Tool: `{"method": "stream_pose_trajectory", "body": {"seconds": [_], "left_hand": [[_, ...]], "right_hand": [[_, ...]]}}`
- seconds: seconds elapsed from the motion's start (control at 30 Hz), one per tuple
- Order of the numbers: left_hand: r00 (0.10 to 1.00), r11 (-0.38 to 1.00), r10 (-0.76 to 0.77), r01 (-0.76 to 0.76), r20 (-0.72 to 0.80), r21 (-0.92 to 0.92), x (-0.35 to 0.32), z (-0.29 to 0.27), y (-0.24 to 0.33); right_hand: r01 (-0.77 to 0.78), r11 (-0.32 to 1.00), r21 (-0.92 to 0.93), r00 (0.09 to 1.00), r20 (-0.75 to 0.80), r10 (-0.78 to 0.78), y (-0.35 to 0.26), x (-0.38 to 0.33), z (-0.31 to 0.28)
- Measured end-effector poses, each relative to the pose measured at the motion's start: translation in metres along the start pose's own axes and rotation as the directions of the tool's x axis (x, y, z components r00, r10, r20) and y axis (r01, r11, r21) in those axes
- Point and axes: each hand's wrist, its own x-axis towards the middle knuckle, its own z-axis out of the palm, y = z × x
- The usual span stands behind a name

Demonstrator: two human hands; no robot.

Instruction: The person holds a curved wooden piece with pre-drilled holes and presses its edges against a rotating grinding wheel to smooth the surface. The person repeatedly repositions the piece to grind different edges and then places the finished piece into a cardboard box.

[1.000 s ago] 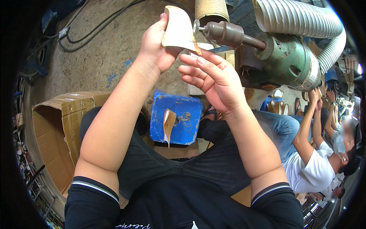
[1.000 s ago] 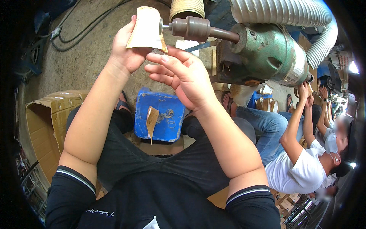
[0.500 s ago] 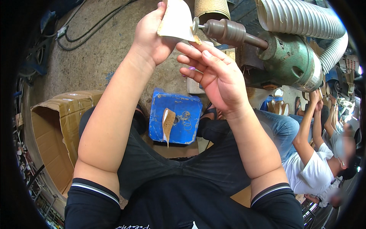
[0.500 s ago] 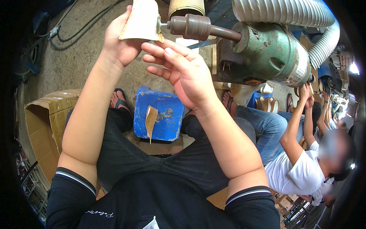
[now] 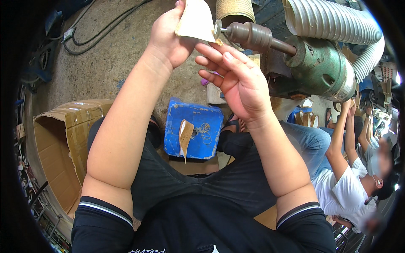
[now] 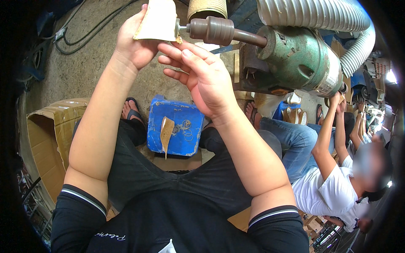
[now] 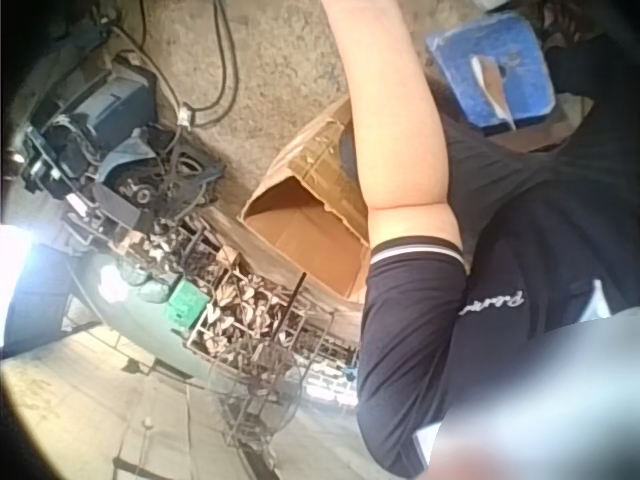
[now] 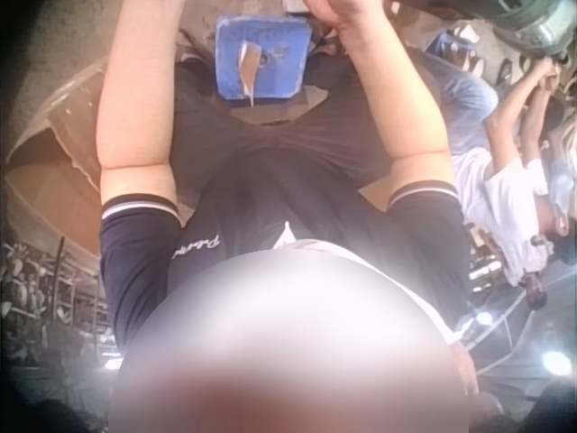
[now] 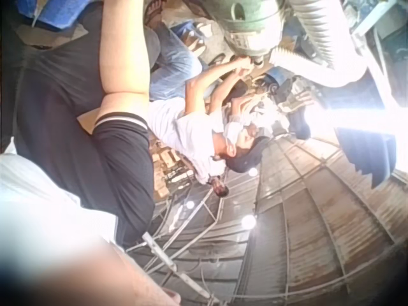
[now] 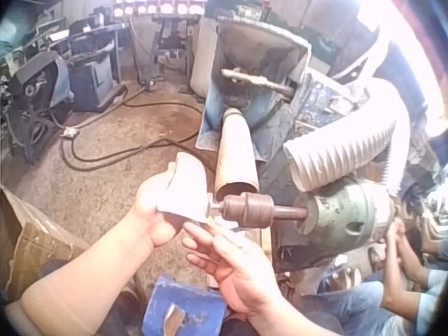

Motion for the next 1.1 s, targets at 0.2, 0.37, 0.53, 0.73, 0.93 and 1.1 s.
{"method": "stream_pose_trajectory", "body": {"seconds": [0.2,0.37,0.53,0.73,0.93,1.1], "left_hand": [[0.999,1.0,-0.013,0.013,0.039,-0.017,0.002,-0.004,0.002],[1.0,1.0,-0.013,0.013,0.01,-0.014,0.005,-0.006,0.004],[1.0,1.0,-0.01,0.01,0.001,-0.008,0.007,-0.007,0.005],[0.999,0.999,-0.003,0.004,-0.039,0.035,0.008,-0.008,0.006],[0.999,0.998,-0.007,0.009,-0.042,0.055,0.01,-0.013,0.008],[0.999,0.999,-0.03,0.03,0.022,-0.012,0.016,-0.027,0.011]], "right_hand": [[0.007,1.0,-0.013,1.0,0.004,-0.007,0.002,0.003,-0.003],[0.01,0.999,-0.039,1.0,-0.01,-0.01,0.003,0.007,-0.004],[0.018,0.999,-0.049,1.0,-0.003,-0.018,0.004,0.008,-0.004],[0.021,0.999,-0.034,1.0,-0.003,-0.021,0.006,0.012,-0.005],[0.033,0.999,-0.025,0.999,-0.018,-0.034,0.007,0.014,-0.004],[0.034,0.999,-0.014,0.999,-0.019,-0.034,0.01,0.018,-0.007]]}}
